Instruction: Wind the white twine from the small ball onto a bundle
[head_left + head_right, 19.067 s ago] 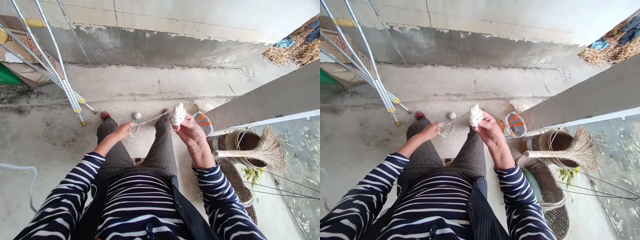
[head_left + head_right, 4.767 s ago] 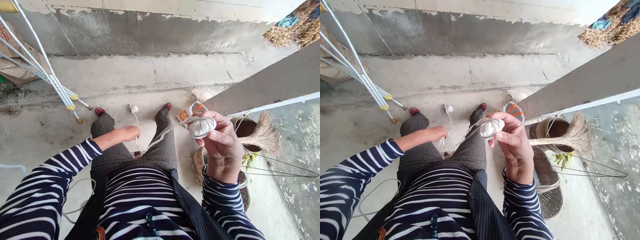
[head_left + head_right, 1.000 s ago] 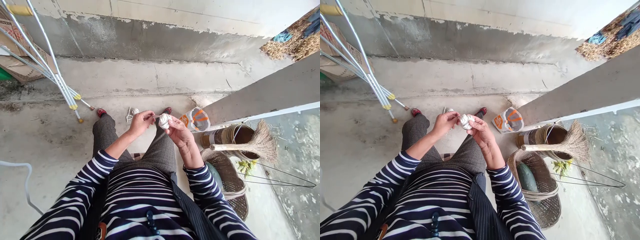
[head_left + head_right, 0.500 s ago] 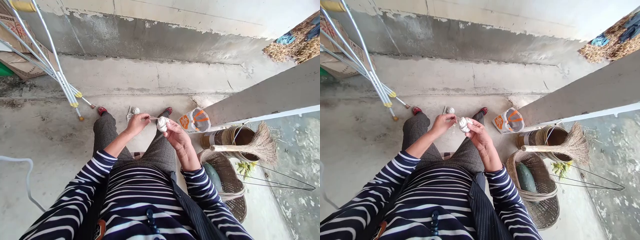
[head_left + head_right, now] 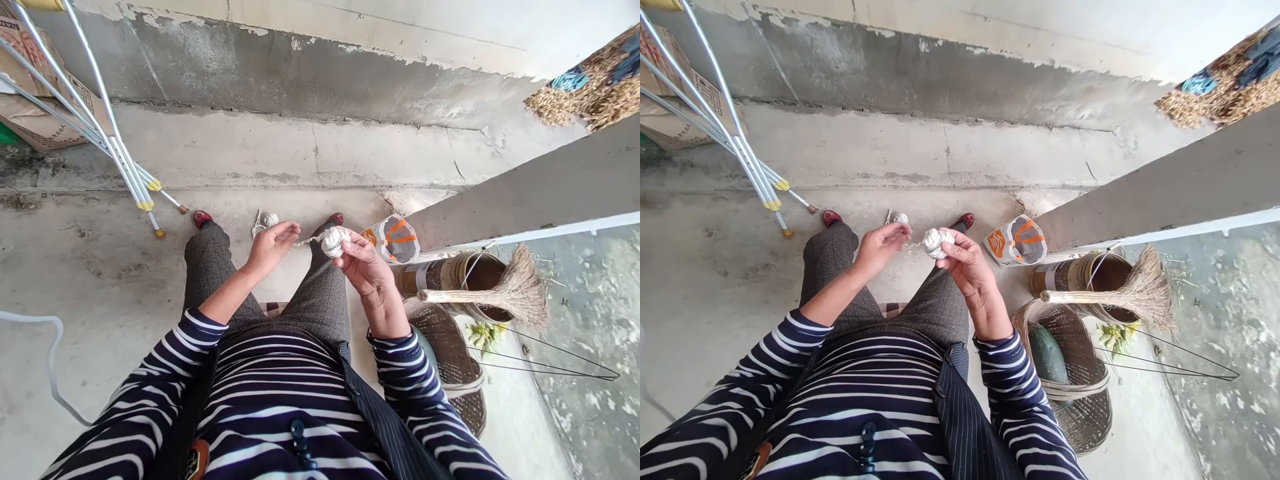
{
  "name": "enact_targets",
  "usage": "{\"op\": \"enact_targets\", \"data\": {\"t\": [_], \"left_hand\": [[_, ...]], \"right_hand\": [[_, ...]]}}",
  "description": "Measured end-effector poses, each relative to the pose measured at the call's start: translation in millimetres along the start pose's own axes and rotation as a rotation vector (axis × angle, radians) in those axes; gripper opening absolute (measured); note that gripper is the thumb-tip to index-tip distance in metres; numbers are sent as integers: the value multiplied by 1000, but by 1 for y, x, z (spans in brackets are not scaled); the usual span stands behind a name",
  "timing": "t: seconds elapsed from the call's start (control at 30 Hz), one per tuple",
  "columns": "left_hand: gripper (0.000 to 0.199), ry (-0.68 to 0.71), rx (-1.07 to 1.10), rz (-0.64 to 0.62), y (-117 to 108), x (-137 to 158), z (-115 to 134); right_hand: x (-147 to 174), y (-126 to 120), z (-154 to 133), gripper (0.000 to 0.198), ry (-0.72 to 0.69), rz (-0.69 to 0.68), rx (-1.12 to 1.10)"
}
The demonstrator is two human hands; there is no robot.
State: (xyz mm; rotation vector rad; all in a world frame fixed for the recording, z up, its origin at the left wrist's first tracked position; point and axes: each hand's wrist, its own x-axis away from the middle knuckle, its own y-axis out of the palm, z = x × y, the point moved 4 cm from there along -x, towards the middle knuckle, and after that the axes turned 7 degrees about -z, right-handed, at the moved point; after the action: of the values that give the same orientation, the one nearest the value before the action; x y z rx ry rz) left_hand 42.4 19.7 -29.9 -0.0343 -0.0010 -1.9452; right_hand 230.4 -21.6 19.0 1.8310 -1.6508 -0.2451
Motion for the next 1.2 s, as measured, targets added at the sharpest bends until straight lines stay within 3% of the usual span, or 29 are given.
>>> {"op": "enact_targets", "data": {"t": [0.07, 0.2, 0.33, 0.5, 0.67, 0.77, 1.03, 1.2], "left_hand": [[34, 56, 34, -34, 8, -1, 10], [23, 117, -45, -134, 22, 2, 25], [19, 131, -180, -138, 22, 7, 27], [16, 84, -349, -50, 14, 9, 7], [19, -4, -132, -13, 0, 8, -40], [20, -93, -113, 0, -7, 11, -60], [15, -139, -514, -67, 0, 12, -45], [20, -252, -493, 16, -12, 6, -49]], "right_hand": [[-1, 2, 9, 37, 20, -13, 7], [0, 6, 20, 39, 47, -28, 18], [2, 3, 26, 40, 81, -24, -5], [3, -1, 34, 38, 91, -46, -30], [4, -5, 31, 28, 66, -52, -71], [4, -7, 31, 25, 64, -42, -71], [5, 5, 26, 29, 32, -58, -60], [10, 8, 30, 33, 79, -68, -63]]}}
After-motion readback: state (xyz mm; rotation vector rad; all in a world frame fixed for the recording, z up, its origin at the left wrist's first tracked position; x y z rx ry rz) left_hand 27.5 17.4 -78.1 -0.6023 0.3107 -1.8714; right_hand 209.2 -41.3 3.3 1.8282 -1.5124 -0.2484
